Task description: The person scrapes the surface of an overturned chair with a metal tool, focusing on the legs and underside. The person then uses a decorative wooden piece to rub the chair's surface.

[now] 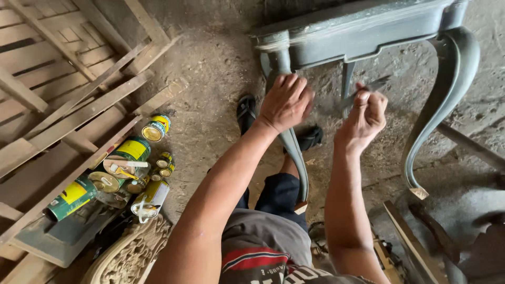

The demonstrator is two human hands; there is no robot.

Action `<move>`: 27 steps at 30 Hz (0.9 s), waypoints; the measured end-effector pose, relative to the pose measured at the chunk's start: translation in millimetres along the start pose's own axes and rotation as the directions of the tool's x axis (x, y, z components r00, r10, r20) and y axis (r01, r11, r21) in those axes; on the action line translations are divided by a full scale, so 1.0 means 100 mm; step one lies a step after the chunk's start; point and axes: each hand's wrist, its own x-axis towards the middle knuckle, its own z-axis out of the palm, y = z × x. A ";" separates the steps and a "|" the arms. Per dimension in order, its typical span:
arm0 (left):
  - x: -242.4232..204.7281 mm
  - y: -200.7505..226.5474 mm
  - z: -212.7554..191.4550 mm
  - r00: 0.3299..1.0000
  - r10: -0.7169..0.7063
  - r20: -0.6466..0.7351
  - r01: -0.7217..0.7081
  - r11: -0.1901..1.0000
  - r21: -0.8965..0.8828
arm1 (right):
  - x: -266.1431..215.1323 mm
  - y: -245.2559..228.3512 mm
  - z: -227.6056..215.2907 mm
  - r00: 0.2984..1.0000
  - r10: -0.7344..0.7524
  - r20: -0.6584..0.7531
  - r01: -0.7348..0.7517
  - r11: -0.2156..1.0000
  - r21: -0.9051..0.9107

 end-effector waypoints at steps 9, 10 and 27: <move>0.02 0.03 -0.04 0.741 -0.585 -0.331 0.581 0.805 -0.121 | 0.19 -0.10 0.82 0.999 0.008 -0.045 0.004 0.969 0.248; 0.03 0.04 -0.06 0.742 -0.582 -0.334 0.580 0.806 -0.117 | 0.18 -0.08 0.85 1.000 -0.020 -0.005 0.021 0.975 0.219; -0.88 0.11 0.40 0.500 -0.846 -0.186 0.608 0.496 -0.620 | 0.09 -0.48 -0.54 0.803 0.038 0.594 0.261 0.875 -0.408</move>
